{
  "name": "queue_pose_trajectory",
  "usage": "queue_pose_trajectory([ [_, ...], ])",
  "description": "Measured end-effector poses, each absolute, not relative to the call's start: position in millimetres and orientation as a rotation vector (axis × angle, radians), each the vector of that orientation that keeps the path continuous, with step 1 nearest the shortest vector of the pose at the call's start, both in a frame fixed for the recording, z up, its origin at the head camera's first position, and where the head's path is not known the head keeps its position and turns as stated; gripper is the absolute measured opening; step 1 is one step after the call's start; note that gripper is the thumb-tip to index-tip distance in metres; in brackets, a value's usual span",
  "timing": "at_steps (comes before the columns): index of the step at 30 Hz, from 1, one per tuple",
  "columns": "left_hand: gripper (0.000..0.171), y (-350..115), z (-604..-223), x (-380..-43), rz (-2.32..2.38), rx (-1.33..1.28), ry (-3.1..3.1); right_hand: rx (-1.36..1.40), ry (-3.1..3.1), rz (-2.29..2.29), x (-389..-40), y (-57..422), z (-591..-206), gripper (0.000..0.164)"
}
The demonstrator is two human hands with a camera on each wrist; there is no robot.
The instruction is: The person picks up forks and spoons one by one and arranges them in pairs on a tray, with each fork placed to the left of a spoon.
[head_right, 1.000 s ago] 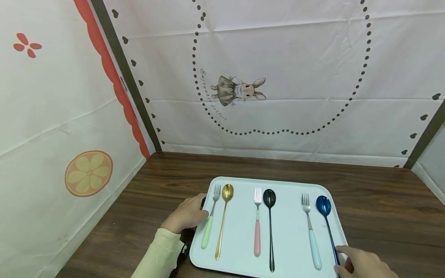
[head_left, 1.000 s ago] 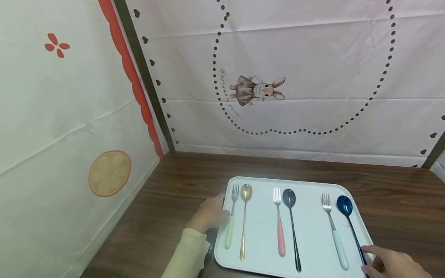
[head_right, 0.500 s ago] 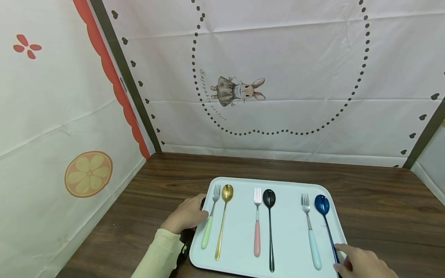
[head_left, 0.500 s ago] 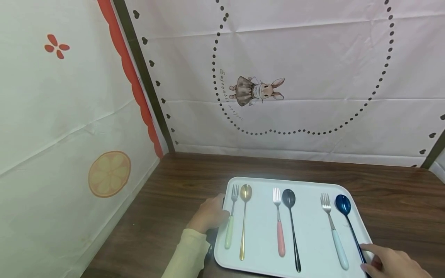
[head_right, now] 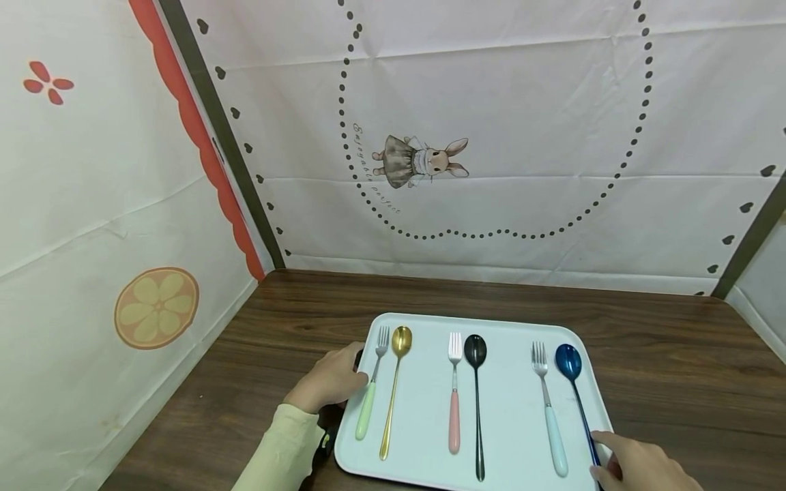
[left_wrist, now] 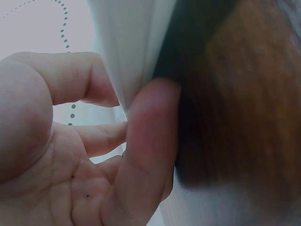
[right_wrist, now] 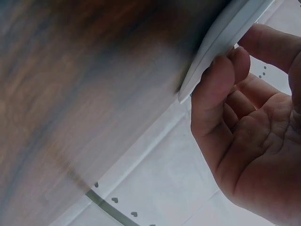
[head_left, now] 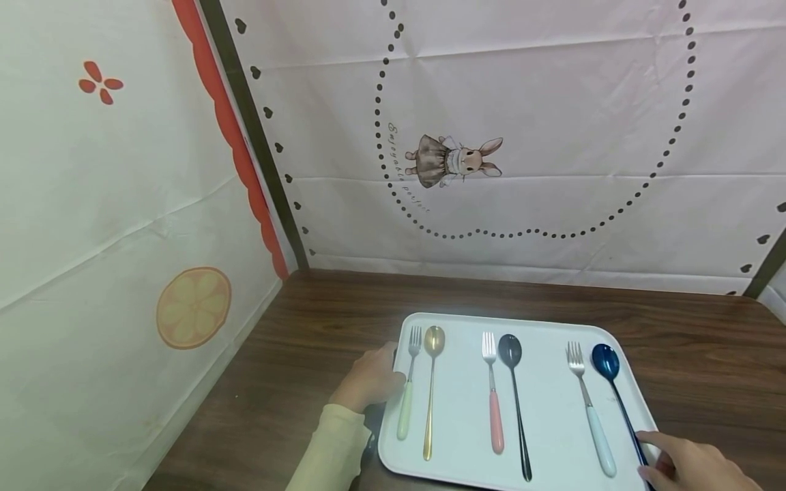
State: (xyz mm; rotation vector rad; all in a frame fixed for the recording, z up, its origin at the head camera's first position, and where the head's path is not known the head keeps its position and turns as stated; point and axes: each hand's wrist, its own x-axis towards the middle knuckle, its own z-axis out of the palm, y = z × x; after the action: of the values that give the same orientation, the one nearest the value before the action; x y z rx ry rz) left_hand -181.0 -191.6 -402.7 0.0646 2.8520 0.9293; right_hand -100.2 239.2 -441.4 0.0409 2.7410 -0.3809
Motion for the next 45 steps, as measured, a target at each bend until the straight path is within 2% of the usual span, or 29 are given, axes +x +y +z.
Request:
queue_pose_trajectory([
  [12, 0.055, -191.0, -401.3, -180.0, 0.922, 0.072, 2.858, 0.044, 2.741, -0.36, -98.7, 237.0, -439.5, 0.063],
  [20, 0.055, -191.2, -402.1, -180.3, 0.925, 0.059, 2.852, 0.024, 2.738, -0.381, -96.4, 232.7, -433.8, 0.056],
  [28, 0.056, -191.5, -403.9, -181.8, 0.928, 0.069, 2.856, 0.082, 2.712, -0.422, -93.0, 228.4, -431.4, 0.063],
  [45, 0.054, -192.6, -402.8, -181.2, 0.935, 0.063, 2.851, 0.026, 2.707, -0.416, -96.4, 220.9, -435.5, 0.063],
])
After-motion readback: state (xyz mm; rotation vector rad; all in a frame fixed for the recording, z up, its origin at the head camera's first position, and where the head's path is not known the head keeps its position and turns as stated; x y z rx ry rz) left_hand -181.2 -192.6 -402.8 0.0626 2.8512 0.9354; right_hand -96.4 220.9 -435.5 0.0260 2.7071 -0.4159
